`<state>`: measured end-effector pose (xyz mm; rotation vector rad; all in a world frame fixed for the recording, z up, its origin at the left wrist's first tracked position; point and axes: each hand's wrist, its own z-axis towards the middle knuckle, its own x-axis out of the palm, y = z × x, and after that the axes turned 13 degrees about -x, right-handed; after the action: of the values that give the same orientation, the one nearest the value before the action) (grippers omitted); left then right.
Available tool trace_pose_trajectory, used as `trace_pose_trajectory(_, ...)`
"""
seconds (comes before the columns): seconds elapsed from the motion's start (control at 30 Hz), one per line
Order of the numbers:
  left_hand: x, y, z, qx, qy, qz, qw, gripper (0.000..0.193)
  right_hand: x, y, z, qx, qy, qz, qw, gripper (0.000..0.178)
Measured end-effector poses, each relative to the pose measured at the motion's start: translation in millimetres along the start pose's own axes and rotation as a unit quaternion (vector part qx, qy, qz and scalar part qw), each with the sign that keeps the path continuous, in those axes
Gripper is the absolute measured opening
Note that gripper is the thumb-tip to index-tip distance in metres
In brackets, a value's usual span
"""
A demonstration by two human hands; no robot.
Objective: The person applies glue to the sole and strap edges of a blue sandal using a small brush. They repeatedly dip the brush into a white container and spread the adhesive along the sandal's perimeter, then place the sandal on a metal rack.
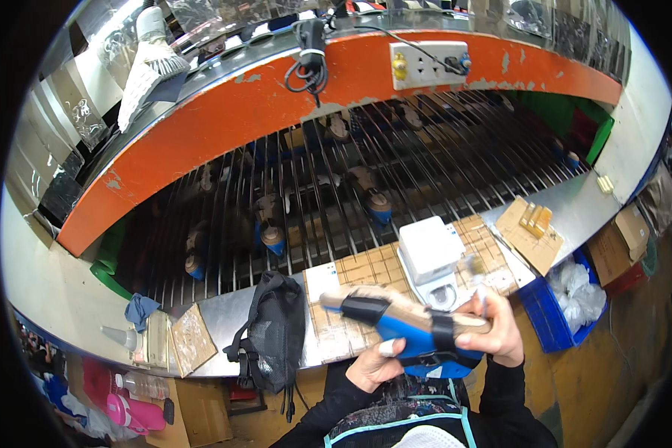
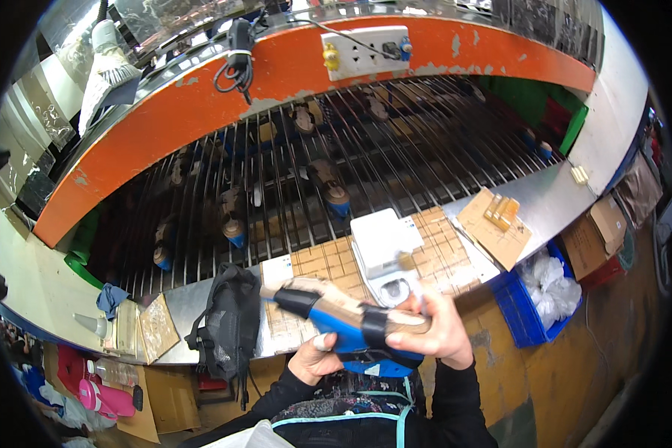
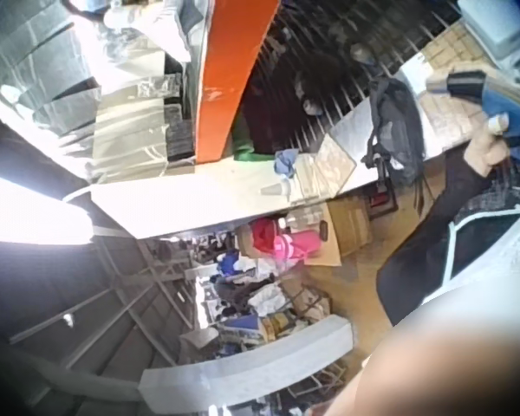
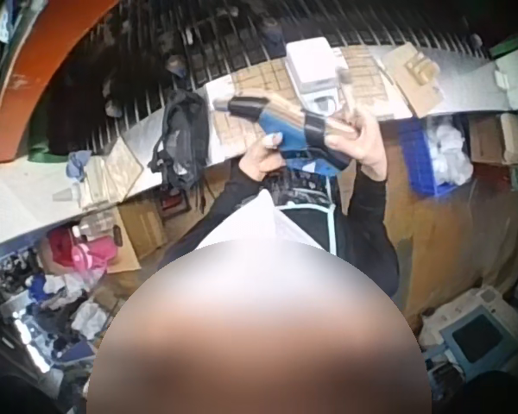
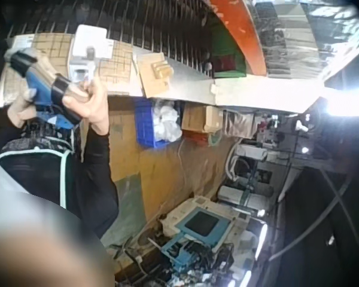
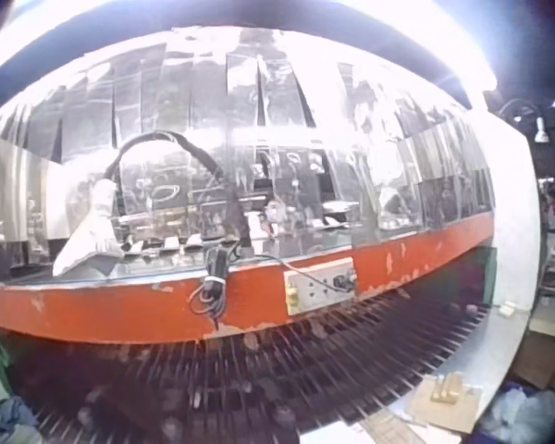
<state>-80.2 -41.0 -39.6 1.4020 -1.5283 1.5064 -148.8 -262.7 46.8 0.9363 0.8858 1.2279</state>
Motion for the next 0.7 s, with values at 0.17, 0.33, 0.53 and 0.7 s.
trace_pose_trajectory(0.17,-23,24,-25,-0.029,0.026,-0.065,0.997,0.089,-1,-24,-19,-0.093,0.005,-0.118,0.989,0.051)
trace_pose_trajectory(0.33,-13,-6,-46,0.244,-0.048,0.053,0.967,0.110,-28,-54,-35,-0.037,-0.055,-0.362,0.930,0.019)
trace_pose_trajectory(0.53,-5,-41,-70,0.618,-0.273,0.306,0.670,0.124,-23,-88,-34,-0.080,-0.075,-0.602,0.791,0.007)
trace_pose_trajectory(0.7,-32,-34,-91,0.651,-0.275,0.326,0.628,0.088,-21,-101,-22,-0.118,-0.058,-0.631,0.765,0.006)
